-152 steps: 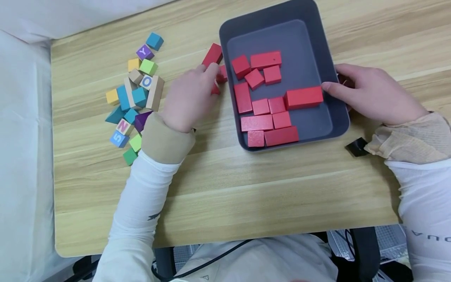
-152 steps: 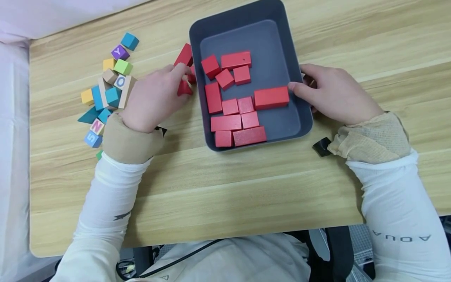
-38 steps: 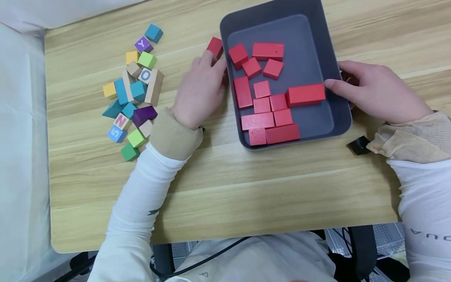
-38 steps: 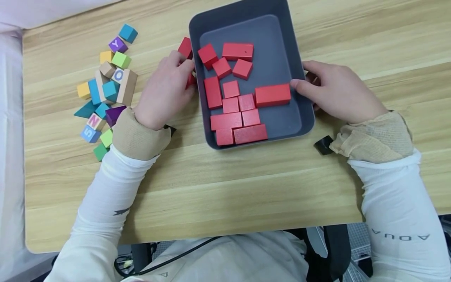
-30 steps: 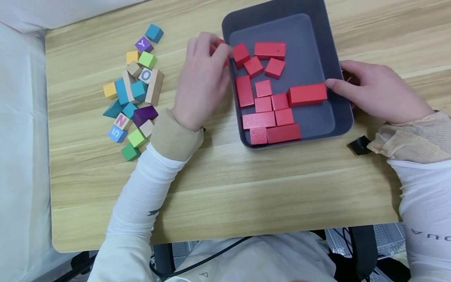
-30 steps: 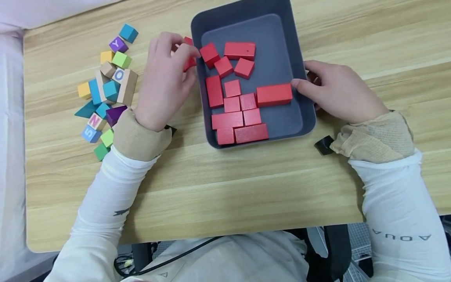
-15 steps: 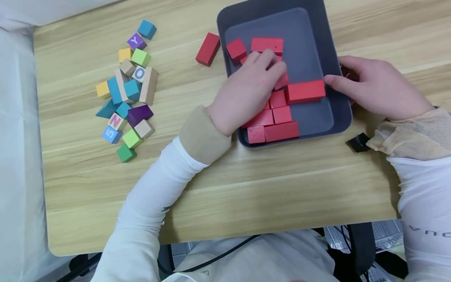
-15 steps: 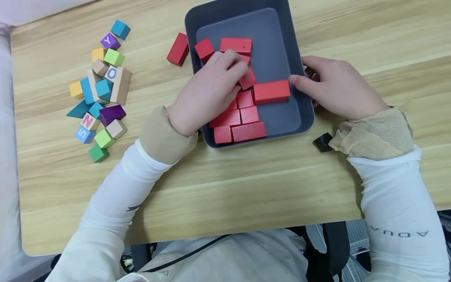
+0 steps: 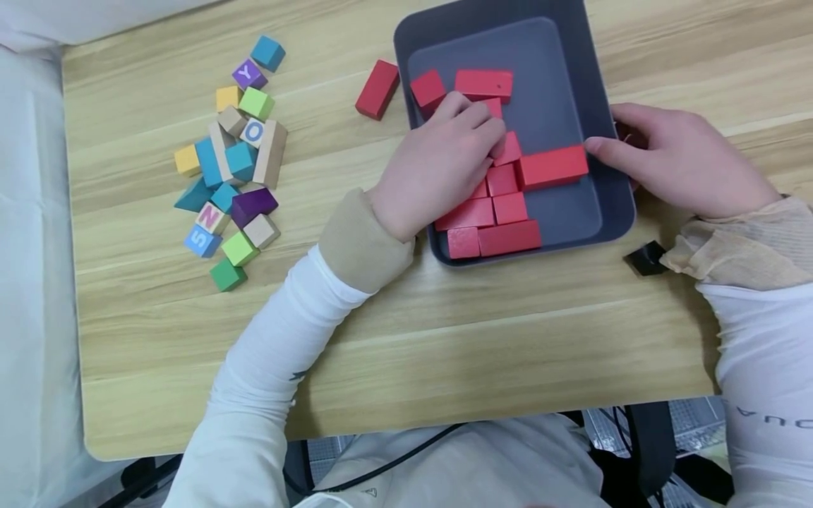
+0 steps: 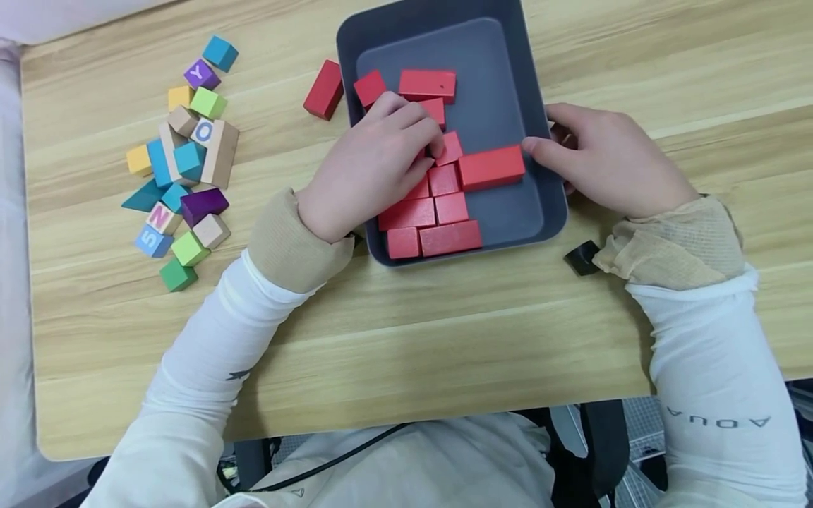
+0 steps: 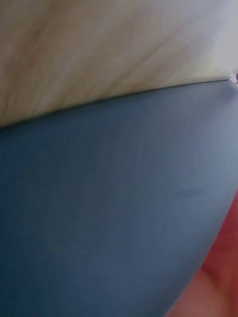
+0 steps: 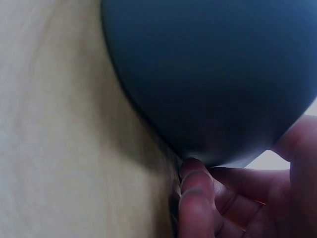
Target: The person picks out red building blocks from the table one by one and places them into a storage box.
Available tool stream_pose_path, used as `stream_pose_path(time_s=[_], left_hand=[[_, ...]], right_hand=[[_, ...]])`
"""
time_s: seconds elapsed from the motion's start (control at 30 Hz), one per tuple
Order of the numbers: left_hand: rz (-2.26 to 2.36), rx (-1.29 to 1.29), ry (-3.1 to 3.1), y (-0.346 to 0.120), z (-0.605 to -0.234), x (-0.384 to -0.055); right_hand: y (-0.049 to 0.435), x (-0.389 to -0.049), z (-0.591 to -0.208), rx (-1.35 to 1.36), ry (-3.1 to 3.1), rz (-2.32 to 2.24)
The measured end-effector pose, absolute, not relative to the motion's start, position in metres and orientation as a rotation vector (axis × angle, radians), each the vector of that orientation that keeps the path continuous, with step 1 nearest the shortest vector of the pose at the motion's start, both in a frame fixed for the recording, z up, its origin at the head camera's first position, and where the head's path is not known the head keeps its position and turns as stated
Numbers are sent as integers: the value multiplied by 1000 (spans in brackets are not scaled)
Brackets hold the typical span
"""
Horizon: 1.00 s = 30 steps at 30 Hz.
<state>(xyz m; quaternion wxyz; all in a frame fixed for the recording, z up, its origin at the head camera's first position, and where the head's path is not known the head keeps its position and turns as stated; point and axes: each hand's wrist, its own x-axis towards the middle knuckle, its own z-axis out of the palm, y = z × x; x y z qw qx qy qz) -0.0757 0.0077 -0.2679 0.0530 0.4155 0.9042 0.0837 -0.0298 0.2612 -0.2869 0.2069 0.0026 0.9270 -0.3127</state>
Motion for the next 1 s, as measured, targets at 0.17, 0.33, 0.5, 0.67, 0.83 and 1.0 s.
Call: stream_pose_path(time_s=[0.17,0.33,0.5,0.67,0.83,1.0], left_hand=[[251,1290,2757,7,-269,-76],[267,1282,2759,6,-269,-79],[365,1251,2846,0,-268,-88],[544,1117,3046,-16,-267,-104],[616,893,3212,-31,-265,-116],[589,664,3218,-40,-263,-123]], right_hand=[[262,-30,-288,2,2586,-874],[262,-30,-289,8,2584,-878],[262,-29,-291,16,2580,-893],[261,-29,-292,7,2585,-894],[261,-30,-293,0,2584,-889],[261,-30,-293,2,2583,-892]])
